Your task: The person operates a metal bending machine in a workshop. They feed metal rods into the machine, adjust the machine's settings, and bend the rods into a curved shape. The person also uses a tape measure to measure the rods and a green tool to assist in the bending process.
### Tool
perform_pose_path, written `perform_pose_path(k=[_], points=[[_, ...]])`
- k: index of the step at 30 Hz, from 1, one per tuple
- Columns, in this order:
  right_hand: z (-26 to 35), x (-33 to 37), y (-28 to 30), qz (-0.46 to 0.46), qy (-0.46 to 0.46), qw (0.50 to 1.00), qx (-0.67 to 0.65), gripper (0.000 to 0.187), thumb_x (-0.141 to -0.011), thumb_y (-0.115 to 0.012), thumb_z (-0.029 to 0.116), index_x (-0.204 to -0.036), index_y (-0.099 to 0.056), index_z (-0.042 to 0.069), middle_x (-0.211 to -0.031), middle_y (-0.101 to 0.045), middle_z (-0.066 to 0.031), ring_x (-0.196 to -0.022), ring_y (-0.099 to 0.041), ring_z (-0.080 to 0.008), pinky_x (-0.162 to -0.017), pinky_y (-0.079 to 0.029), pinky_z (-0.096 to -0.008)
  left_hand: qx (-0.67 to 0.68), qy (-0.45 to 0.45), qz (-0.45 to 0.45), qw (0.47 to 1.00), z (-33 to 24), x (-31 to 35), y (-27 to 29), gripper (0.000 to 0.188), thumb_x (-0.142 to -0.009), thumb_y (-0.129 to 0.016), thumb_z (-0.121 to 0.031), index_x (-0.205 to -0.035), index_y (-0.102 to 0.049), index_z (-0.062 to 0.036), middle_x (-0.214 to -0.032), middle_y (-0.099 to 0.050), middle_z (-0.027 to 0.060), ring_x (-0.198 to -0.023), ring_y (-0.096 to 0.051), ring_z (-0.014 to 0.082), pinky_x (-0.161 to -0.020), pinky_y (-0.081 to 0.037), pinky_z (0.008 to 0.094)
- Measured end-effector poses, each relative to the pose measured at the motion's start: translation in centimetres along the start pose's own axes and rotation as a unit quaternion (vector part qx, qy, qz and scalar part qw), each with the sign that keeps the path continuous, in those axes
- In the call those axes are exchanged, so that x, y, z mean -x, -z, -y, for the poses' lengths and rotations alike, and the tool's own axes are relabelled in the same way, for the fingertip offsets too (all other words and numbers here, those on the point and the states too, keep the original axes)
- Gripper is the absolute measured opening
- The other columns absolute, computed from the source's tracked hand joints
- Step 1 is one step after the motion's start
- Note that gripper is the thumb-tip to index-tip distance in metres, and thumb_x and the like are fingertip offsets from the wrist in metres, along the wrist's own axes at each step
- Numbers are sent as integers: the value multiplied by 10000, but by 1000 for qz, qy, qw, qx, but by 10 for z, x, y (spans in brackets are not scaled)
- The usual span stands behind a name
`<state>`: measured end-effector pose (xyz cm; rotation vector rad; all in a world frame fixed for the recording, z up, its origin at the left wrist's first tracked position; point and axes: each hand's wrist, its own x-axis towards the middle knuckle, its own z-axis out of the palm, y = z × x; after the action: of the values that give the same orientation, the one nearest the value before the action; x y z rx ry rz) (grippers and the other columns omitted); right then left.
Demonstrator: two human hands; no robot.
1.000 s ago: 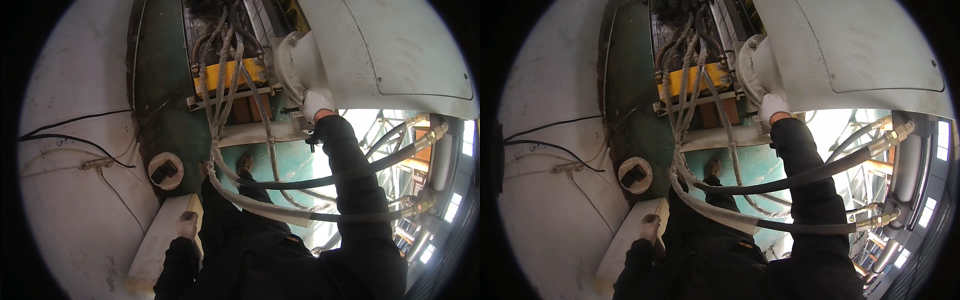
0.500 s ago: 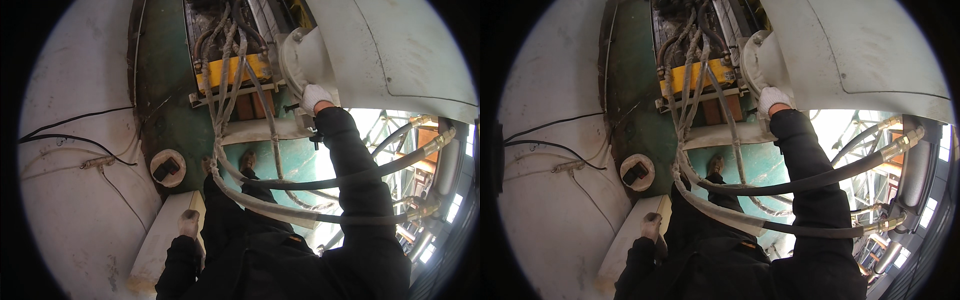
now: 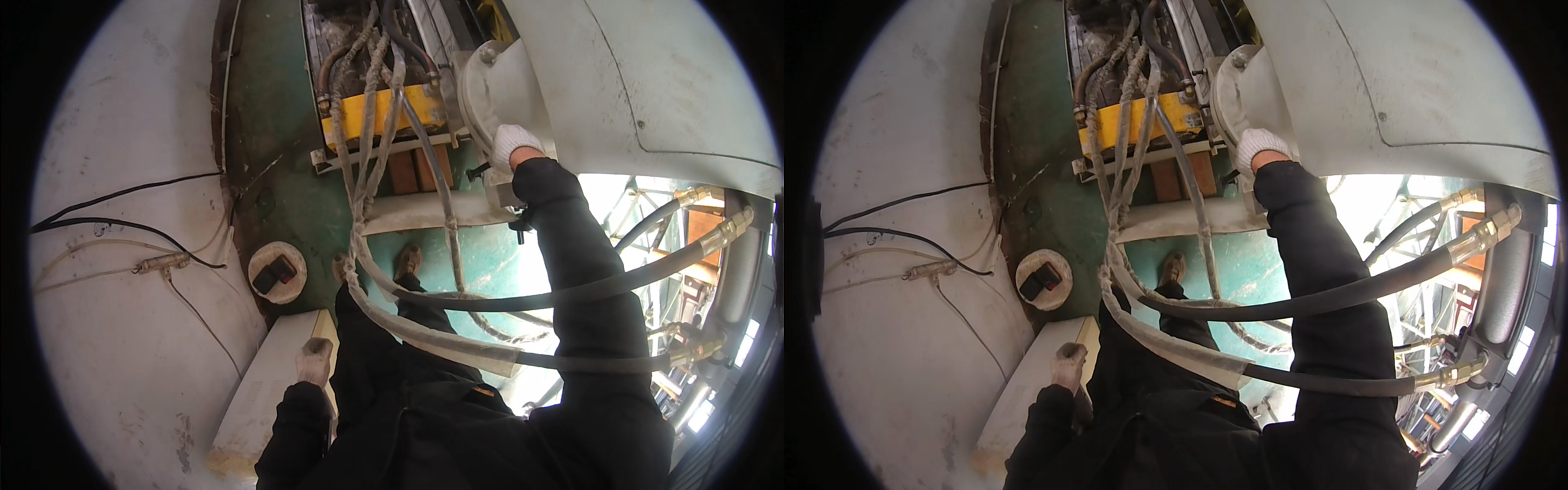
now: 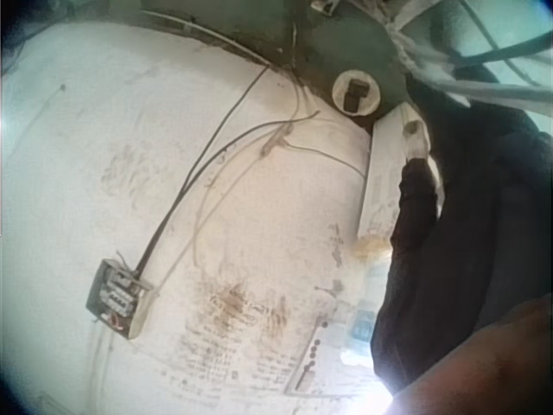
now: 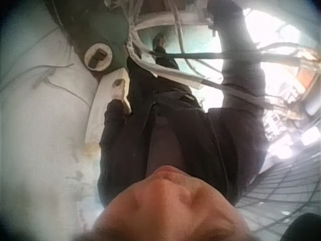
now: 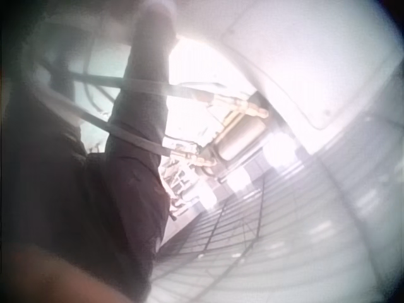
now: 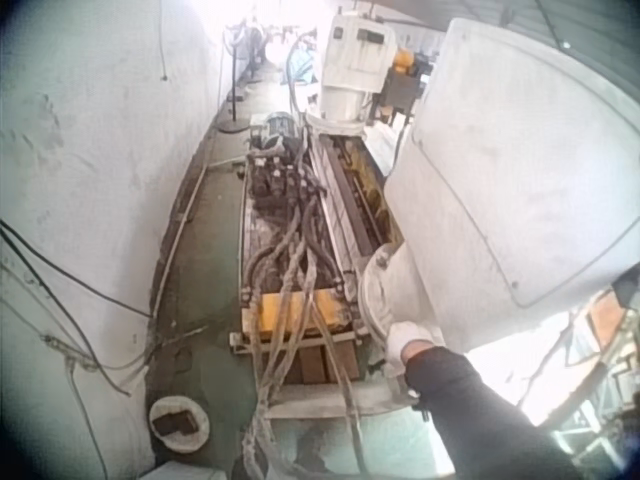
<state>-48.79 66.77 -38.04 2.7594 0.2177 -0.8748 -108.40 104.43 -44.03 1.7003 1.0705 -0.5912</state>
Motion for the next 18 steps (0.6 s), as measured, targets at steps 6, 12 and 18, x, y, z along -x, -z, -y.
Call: perform_pose_path(k=[6, 12, 18], points=[[-10, 34, -21, -55, -24, 997, -46, 376, -955, -785, 248, -1247, -855, 21, -1305, -801, -289, -1254, -769, -467, -1080, -627, -553, 7, -11, 14, 1000, -1, 2, -3, 370, -1047, -757, -274, -1149, -779, 81, -1037, -818, 128, -902, -739, 208, -835, -587, 353], [-32, 49, -27, -55, -16, 996, -72, 424, -938, -779, 253, -1310, -829, 56, -1263, -811, -276, -1202, -772, -478, -1063, -623, -552, -27, -14, 27, 999, 6, -2, -14, 367, -1038, -758, -281, -1148, -780, 68, -1043, -819, 129, -906, -742, 201, -841, -584, 341], [-28, 32, -18, -80, 35, 996, -35, 292, -922, -768, 208, -1112, -889, 23, -1159, -825, -290, -1124, -803, -476, -976, -662, -541, -32, -40, 24, 998, -14, -6, -17, 385, -1047, -756, -284, -1176, -772, 78, -1051, -817, 134, -923, -755, 207, -866, -595, 349]])
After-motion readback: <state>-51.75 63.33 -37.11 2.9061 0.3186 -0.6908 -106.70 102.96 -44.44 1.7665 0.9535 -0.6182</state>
